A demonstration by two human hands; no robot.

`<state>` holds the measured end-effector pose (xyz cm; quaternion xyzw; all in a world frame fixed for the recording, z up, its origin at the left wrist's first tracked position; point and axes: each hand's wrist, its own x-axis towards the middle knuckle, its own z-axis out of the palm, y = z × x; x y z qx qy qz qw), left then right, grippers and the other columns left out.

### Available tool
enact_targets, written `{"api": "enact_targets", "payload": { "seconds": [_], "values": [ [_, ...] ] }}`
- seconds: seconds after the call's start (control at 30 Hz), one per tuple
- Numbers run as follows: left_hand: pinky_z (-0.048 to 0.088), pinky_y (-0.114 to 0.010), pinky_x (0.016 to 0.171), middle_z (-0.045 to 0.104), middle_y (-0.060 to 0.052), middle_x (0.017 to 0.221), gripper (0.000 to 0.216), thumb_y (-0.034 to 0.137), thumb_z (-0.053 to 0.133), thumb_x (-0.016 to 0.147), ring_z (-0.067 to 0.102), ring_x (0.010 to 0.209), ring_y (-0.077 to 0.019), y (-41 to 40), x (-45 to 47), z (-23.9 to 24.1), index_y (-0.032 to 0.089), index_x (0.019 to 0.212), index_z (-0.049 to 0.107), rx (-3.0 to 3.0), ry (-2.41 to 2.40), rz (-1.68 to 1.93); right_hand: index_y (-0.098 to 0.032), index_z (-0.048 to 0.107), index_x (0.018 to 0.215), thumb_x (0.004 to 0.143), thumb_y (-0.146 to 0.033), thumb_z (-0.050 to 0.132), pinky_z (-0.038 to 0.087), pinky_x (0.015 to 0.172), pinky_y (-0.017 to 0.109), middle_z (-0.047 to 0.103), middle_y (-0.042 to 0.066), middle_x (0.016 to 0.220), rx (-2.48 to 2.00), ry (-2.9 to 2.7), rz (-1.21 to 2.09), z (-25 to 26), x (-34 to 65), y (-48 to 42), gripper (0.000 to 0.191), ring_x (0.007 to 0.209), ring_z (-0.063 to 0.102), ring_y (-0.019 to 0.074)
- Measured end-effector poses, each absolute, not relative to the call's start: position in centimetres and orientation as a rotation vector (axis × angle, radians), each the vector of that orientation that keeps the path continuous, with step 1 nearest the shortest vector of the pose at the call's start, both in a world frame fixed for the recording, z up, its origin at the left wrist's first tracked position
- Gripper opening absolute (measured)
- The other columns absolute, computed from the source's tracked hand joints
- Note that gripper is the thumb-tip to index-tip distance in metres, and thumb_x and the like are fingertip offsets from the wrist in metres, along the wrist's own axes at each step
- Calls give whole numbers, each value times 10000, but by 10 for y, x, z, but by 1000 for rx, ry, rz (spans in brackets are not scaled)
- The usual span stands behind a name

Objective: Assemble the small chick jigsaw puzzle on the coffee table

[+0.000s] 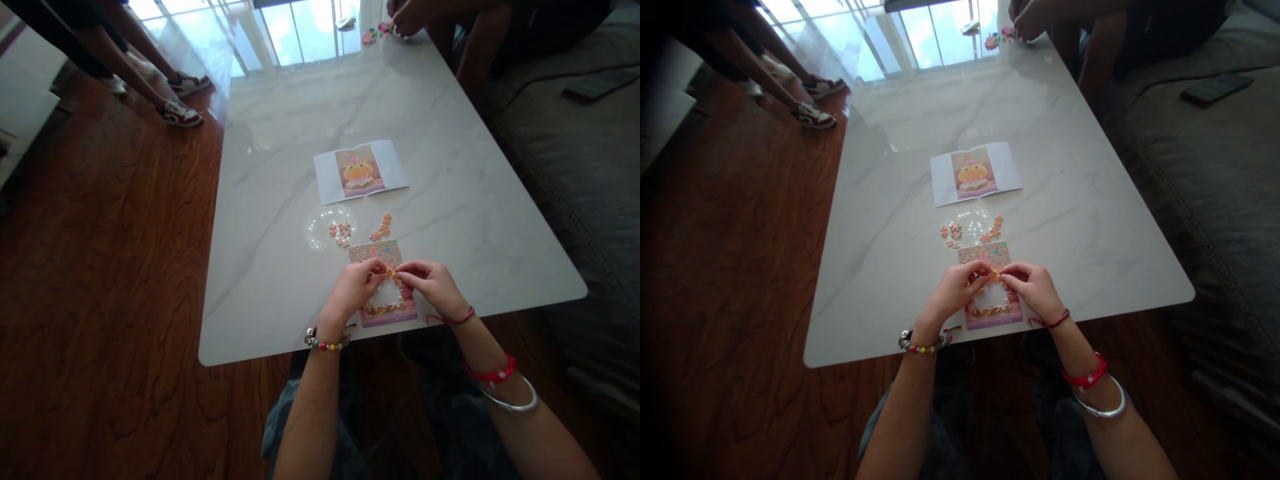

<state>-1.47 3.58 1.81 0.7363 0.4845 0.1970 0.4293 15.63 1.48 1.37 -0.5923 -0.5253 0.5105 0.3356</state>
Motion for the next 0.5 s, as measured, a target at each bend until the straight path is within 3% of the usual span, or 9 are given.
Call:
{"api": "enact_targets", "payload": {
  "seconds": [0.3,0.5],
  "values": [
    [380,-202,519,606,5,657,112,230,493,766,515,580,-90,33,-17,22,169,736,581,1804,1213,300,-150,638,829,711,-302,565,490,629,281,664,50,784,-1545,-1502,1331,10,168,17,207,677,597,145],
    [372,-204,504,591,9,632,110,218,476,766,501,548,-88,34,-18,21,163,719,560,1748,1262,268,-162,621,907,703,-301,594,491,624,259,634,57,892,-1493,-1705,1287,15,171,16,248,676,582,122]
  ]
}}
